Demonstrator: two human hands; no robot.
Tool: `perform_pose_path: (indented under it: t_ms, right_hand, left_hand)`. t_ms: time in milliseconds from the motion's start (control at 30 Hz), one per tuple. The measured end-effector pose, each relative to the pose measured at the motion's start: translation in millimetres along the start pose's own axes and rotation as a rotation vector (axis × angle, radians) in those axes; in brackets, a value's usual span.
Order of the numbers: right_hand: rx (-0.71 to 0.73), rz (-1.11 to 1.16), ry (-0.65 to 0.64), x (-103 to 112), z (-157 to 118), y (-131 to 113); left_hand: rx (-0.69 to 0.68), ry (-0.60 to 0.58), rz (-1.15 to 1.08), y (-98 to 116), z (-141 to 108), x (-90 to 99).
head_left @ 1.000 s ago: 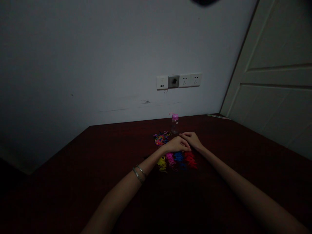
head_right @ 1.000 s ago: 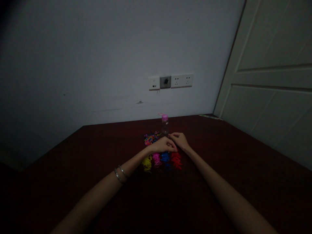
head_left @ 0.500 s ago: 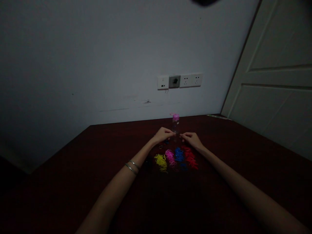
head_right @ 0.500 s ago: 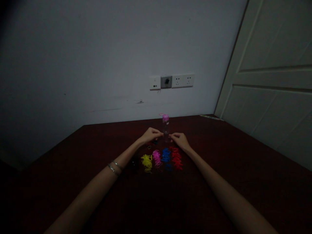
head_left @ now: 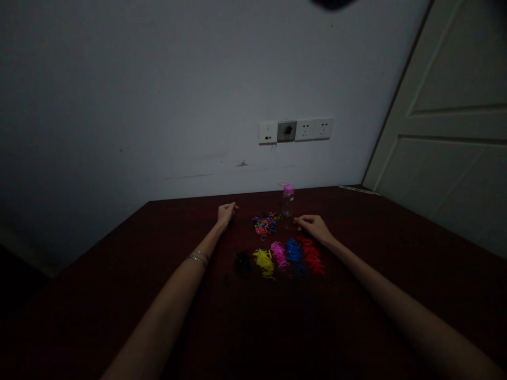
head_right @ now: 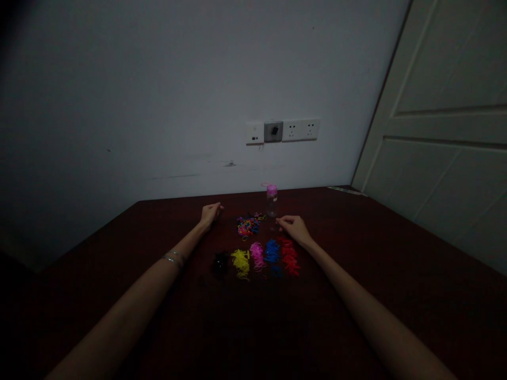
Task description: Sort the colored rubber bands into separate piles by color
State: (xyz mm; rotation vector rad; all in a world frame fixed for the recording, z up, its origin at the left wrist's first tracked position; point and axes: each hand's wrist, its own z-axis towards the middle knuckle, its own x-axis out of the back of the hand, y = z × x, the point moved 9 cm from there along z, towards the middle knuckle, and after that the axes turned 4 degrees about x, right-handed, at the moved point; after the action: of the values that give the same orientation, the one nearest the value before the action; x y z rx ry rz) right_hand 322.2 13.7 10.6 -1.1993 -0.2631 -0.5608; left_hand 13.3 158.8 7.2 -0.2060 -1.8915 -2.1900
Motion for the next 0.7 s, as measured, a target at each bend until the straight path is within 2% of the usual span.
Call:
perform_pose_path:
  t_ms: [233, 500, 700]
  right_hand:
    - [0.037, -0.007, -0.112, -15.1, 1.5, -1.3]
    - [0.15, -0.142, -0.402, -45.0, 8.1, -25.9]
    - [0.189, -0.312, -0.447, -64.8, 10.0, -41.5]
  left_hand:
    - [-0.099, -0.067, 0.081, 6.9, -6.1, -10.5]
    - [-0.099, -0.081, 0.112, 4.0, -6.2, -11.2]
    - [-0.08, -0.082, 0.16, 1.0, -5.4, -11.3]
